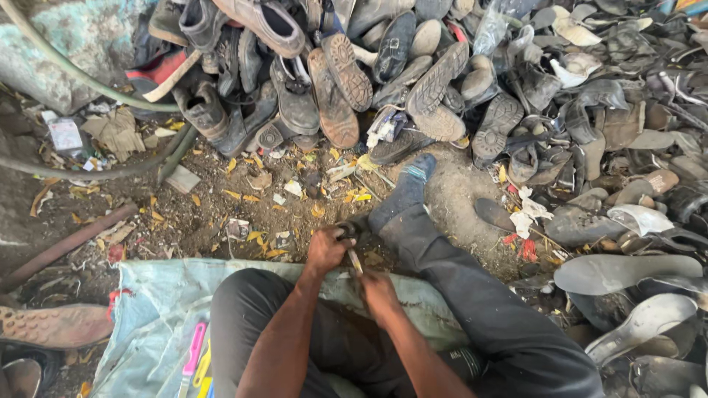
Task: The person uses a small tool to scrape and apply adhesive or filler to the sole and sides of a worn shoe, working near a large pile of other footwear.
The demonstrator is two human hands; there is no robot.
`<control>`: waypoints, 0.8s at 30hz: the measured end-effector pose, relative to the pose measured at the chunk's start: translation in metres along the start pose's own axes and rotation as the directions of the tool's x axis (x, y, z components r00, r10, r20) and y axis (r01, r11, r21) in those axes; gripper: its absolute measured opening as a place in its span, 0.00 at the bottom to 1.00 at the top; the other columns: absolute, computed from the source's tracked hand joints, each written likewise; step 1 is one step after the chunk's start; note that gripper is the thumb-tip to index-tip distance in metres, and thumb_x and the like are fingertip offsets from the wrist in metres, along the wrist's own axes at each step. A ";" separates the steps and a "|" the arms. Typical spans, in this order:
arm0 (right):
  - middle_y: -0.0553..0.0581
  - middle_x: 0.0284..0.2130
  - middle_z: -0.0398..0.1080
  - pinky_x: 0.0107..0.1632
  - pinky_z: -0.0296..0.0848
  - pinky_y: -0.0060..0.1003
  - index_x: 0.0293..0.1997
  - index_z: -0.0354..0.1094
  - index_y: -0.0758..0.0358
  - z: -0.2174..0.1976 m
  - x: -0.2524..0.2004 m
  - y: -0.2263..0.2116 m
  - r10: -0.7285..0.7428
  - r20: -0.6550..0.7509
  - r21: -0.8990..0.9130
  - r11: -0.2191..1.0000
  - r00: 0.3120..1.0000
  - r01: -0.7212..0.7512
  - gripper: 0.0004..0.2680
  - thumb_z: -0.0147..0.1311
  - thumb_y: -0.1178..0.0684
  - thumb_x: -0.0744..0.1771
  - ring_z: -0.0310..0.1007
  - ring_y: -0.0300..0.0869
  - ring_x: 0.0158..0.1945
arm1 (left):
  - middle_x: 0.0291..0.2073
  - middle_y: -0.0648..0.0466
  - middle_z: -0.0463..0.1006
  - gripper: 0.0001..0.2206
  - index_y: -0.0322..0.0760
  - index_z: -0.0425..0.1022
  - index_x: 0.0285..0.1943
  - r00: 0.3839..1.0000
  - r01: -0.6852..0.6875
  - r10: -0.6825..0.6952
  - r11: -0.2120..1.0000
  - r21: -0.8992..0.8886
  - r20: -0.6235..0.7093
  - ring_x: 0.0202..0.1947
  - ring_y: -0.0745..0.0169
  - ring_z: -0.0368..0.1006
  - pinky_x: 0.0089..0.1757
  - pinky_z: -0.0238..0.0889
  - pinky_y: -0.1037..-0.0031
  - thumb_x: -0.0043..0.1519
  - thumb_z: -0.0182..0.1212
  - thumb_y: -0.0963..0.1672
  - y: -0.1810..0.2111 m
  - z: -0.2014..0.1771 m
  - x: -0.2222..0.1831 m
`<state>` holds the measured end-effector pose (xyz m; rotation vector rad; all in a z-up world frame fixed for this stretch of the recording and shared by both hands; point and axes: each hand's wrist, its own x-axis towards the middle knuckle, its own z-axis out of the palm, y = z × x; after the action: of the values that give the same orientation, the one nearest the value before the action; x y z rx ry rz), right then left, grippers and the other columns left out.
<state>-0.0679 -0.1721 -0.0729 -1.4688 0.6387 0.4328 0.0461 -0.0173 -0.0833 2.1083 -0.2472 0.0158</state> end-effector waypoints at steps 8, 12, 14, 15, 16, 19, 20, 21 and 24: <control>0.71 0.36 0.74 0.46 0.70 0.50 0.47 0.74 0.65 0.023 -0.019 0.028 -0.404 0.004 -0.459 0.812 0.915 0.361 0.09 0.51 0.52 0.68 0.72 0.61 0.42 | 0.33 0.47 0.84 0.13 0.35 0.84 0.41 0.980 0.190 -0.198 0.961 -0.202 -0.020 0.32 0.55 0.79 0.38 0.70 0.67 0.51 0.72 0.46 -0.002 -0.004 0.001; 0.73 0.35 0.74 0.46 0.70 0.52 0.47 0.72 0.65 0.044 -0.015 0.021 -0.332 -0.045 -0.400 0.870 0.942 0.288 0.09 0.51 0.51 0.68 0.73 0.65 0.41 | 0.31 0.50 0.85 0.13 0.32 0.85 0.43 0.982 0.175 -0.187 0.920 -0.351 -0.003 0.32 0.63 0.77 0.36 0.70 0.72 0.52 0.72 0.44 0.005 -0.009 -0.005; 0.73 0.35 0.74 0.45 0.70 0.53 0.46 0.72 0.66 0.053 -0.018 0.016 -0.432 -0.057 -0.423 0.827 0.900 0.370 0.09 0.52 0.52 0.68 0.73 0.66 0.42 | 0.30 0.51 0.84 0.13 0.32 0.85 0.44 0.978 0.202 -0.207 0.933 -0.297 0.014 0.30 0.64 0.77 0.35 0.69 0.72 0.52 0.72 0.44 0.008 -0.011 -0.008; 0.74 0.35 0.73 0.43 0.70 0.54 0.45 0.72 0.68 0.057 -0.023 0.016 -0.513 -0.054 -0.447 0.779 0.857 0.438 0.09 0.51 0.52 0.68 0.73 0.67 0.41 | 0.30 0.51 0.84 0.13 0.33 0.86 0.44 0.975 0.217 -0.220 0.937 -0.273 0.020 0.29 0.64 0.76 0.34 0.69 0.72 0.52 0.73 0.44 0.010 -0.011 -0.011; 0.75 0.34 0.73 0.41 0.70 0.54 0.43 0.71 0.70 0.060 -0.032 0.019 -0.590 -0.049 -0.471 0.725 0.806 0.502 0.09 0.51 0.53 0.68 0.72 0.69 0.40 | 0.30 0.53 0.84 0.13 0.33 0.86 0.44 0.972 0.229 -0.236 0.917 -0.326 0.019 0.29 0.66 0.77 0.35 0.70 0.73 0.52 0.72 0.44 0.011 -0.011 -0.014; 0.75 0.31 0.73 0.39 0.70 0.56 0.43 0.73 0.71 0.057 -0.068 0.036 -0.606 -0.024 -0.461 0.712 0.795 0.529 0.08 0.53 0.54 0.68 0.72 0.69 0.37 | 0.29 0.55 0.82 0.12 0.32 0.85 0.43 0.952 0.279 -0.304 0.834 -0.476 0.025 0.27 0.67 0.73 0.33 0.67 0.73 0.52 0.72 0.43 0.016 -0.012 -0.009; 0.77 0.31 0.71 0.38 0.67 0.59 0.43 0.72 0.72 0.057 -0.071 0.038 -0.407 -0.065 -0.351 0.864 0.911 0.361 0.09 0.53 0.54 0.69 0.69 0.73 0.37 | 0.27 0.53 0.80 0.11 0.30 0.86 0.42 0.935 0.320 -0.354 0.793 -0.519 0.036 0.25 0.65 0.69 0.31 0.63 0.72 0.53 0.72 0.42 0.017 -0.011 -0.010; 0.80 0.32 0.68 0.37 0.65 0.62 0.44 0.71 0.73 0.056 -0.074 0.042 -0.180 -0.081 -0.225 0.961 0.980 0.158 0.10 0.52 0.53 0.69 0.67 0.77 0.37 | 0.24 0.51 0.77 0.10 0.29 0.86 0.41 0.914 0.361 -0.401 0.748 -0.557 0.055 0.23 0.64 0.65 0.29 0.59 0.70 0.54 0.72 0.42 0.018 -0.009 -0.011; 0.79 0.31 0.69 0.35 0.64 0.62 0.45 0.72 0.70 0.058 -0.057 0.042 0.010 -0.069 -0.143 0.990 0.998 -0.019 0.09 0.51 0.52 0.70 0.66 0.76 0.35 | 0.25 0.56 0.76 0.09 0.28 0.85 0.40 0.922 0.342 -0.378 0.694 -0.634 0.083 0.25 0.67 0.64 0.29 0.57 0.73 0.54 0.72 0.41 0.018 -0.003 -0.012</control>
<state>-0.1300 -0.1057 -0.0699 -1.6220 0.6842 0.4490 0.0311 -0.0220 -0.0679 1.4268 0.1908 -0.2198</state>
